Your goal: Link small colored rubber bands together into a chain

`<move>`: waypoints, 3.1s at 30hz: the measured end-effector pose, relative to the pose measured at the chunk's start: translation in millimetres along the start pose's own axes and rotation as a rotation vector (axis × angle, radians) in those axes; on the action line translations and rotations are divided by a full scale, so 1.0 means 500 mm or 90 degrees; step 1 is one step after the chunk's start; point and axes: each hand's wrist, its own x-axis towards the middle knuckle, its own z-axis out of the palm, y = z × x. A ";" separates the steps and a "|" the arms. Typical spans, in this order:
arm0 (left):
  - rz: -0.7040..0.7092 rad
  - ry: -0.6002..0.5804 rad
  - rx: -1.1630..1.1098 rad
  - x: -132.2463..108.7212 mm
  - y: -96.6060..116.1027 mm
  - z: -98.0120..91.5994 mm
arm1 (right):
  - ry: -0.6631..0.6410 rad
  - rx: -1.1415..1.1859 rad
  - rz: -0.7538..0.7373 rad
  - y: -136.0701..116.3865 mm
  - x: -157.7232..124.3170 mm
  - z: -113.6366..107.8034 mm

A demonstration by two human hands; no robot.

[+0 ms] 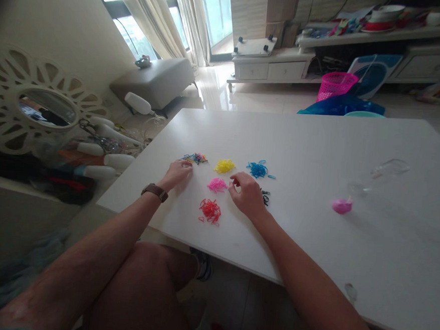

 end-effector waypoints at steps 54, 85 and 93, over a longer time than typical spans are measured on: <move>-0.039 0.123 -0.216 0.006 -0.047 -0.027 | -0.035 -0.004 0.006 0.000 -0.005 0.002; -0.003 -0.064 -0.421 -0.008 -0.008 -0.006 | -0.041 0.004 -0.005 0.002 -0.005 0.002; 0.165 -0.392 -0.418 -0.078 0.125 0.027 | -0.019 0.013 -0.038 -0.005 -0.005 -0.001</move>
